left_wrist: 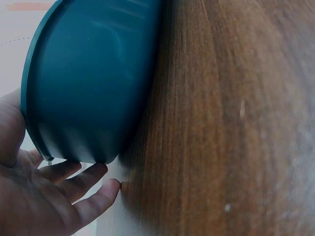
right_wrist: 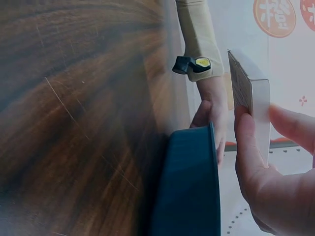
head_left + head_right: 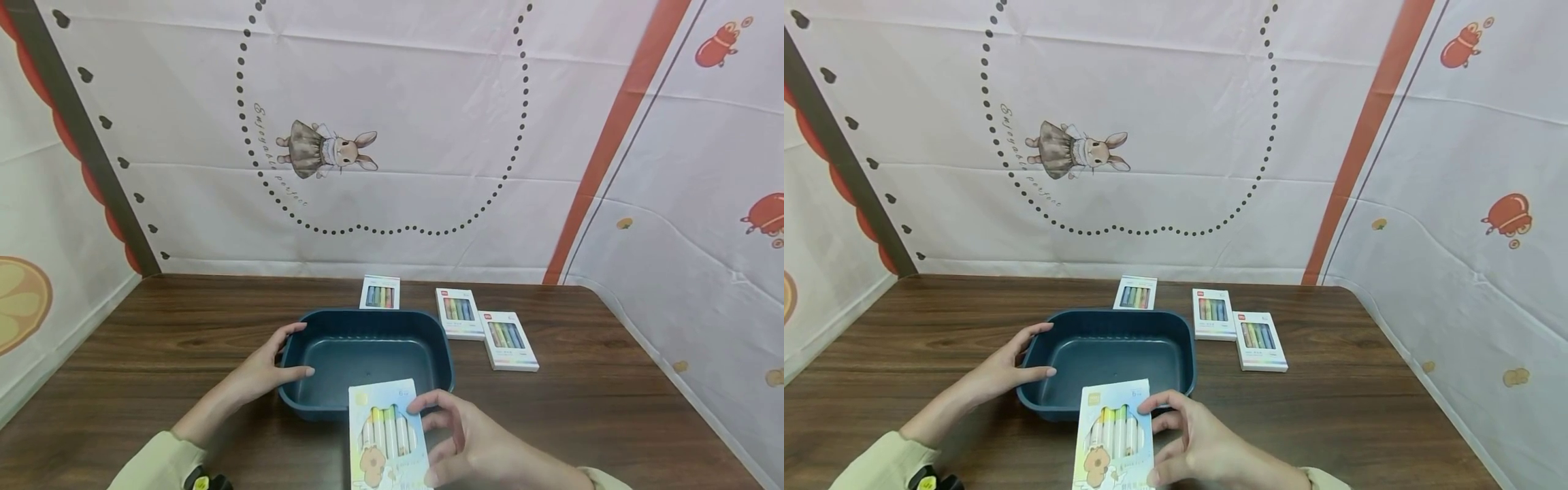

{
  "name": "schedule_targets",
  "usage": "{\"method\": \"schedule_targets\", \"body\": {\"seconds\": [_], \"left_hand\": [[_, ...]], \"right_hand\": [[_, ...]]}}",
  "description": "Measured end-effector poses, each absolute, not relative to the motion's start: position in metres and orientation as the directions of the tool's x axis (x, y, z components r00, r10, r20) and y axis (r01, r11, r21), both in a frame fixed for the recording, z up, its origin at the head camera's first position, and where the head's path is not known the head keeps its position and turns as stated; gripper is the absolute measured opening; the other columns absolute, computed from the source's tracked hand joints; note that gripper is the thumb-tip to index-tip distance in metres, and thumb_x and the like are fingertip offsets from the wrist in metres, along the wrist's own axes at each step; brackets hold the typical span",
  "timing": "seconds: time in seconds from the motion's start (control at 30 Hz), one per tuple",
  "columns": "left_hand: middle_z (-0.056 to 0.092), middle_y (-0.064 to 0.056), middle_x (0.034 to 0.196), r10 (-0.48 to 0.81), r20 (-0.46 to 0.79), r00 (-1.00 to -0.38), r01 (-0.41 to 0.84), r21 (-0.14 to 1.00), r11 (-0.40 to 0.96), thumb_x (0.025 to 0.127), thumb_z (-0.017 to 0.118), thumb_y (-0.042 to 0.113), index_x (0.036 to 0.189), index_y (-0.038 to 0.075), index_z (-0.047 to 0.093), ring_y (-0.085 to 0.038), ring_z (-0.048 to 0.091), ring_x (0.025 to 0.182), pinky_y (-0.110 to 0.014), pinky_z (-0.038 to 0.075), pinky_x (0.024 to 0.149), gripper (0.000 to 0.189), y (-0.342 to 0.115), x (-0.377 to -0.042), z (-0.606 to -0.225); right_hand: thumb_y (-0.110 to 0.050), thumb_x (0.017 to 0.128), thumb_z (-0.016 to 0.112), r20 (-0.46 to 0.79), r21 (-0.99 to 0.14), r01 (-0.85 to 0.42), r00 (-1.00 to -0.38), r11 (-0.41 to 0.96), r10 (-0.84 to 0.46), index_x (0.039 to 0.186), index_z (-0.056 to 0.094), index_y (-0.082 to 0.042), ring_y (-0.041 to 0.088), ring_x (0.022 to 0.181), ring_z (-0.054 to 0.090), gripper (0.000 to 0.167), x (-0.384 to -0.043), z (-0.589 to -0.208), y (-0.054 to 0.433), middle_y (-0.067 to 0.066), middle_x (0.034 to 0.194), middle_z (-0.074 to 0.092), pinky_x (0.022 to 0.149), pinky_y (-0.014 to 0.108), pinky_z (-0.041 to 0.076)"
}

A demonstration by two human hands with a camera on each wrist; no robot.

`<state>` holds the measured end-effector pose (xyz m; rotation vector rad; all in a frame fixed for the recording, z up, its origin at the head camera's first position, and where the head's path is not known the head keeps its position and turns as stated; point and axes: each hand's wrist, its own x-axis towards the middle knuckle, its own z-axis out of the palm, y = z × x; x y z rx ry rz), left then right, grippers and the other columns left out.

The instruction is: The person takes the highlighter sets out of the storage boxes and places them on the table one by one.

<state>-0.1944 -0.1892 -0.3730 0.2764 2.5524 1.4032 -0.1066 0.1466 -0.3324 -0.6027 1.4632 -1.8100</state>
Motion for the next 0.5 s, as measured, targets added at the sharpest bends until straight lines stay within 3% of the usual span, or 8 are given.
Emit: {"method": "schedule_targets", "body": {"seconds": [0.3,0.5], "left_hand": [[0.016,-0.022,0.147,0.265,-0.097,-0.959,0.061,0.845,0.531,0.081,0.069,0.032,0.141,0.015,0.022,-0.051,0.015,0.129,-0.063,0.033,0.091,0.078,-0.189,-0.194,-0.373],[0.016,-0.022,0.147,0.268,-0.100,-0.958,0.061,0.845,0.531,0.081,0.069,0.032,0.141,0.015,0.022,-0.051,0.016,0.129,-0.063,0.033,0.091,0.078,-0.189,-0.194,-0.373]], "right_hand": [[0.008,0.076,0.061,-0.184,-0.930,0.364,-0.595,-0.058,-0.782,0.122,0.031,-0.003,0.019,0.084,0.066,0.056,-0.103,-0.336,0.149,0.010,0.110,0.052,0.067,0.023,0.052],[0.012,0.076,0.055,-0.175,-0.925,0.374,-0.582,-0.070,-0.794,0.119,0.032,-0.005,0.017,0.080,0.065,0.052,-0.102,-0.343,0.148,0.008,0.110,0.053,0.068,0.022,0.051]]}}
